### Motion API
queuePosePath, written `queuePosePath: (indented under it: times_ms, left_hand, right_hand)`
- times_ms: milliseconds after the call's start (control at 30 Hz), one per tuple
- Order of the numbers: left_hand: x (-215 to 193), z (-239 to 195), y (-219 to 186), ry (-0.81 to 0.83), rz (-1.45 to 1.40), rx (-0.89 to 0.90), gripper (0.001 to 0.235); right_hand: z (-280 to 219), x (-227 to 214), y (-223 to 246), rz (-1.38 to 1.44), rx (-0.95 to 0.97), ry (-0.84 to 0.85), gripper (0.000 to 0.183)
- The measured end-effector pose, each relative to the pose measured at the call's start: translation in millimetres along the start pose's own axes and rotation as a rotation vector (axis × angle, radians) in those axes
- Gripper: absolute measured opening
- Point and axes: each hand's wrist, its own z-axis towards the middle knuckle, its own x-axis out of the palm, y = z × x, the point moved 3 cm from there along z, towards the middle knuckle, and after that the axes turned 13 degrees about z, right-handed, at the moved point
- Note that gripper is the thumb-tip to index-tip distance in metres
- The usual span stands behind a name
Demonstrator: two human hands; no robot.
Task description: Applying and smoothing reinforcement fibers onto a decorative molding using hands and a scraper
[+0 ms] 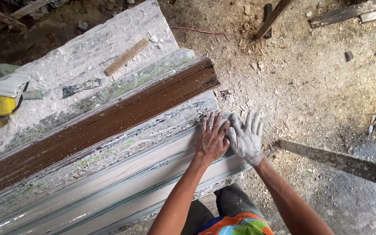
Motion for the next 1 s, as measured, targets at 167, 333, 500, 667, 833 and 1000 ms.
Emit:
queuePosePath:
  times_ms: [167, 333, 500, 667, 833, 1000]
  left_hand:
    - [25, -26, 1, -0.231, -0.019, -0.048, 0.053]
    - [23, -27, 1, -0.365, 0.041, -0.11, 0.052]
    - [4, -23, -2, -0.3, 0.036, -0.045, 0.055]
    - [19, -19, -9, -0.24, 0.005, -0.077, 0.055]
    - [29, -7, -10, -0.251, 0.029, -0.1, 0.06]
    - [8, 6, -5, -0.127, -0.032, -0.127, 0.059]
  right_hand:
    - [0, 13, -18, -0.192, -0.175, 0.011, 0.06]
    - [0, 15, -23, -0.275, -0.217, 0.027, 0.06]
    - [-6, 2, -17, -0.222, -0.223, -0.029, 0.061]
    - [-16, 5, -35, -0.033, -0.061, -0.148, 0.064]
    - [-23, 26, -45, 0.027, 0.026, -0.235, 0.075]
    - [-13, 20, -21, -0.071, -0.009, -0.145, 0.069]
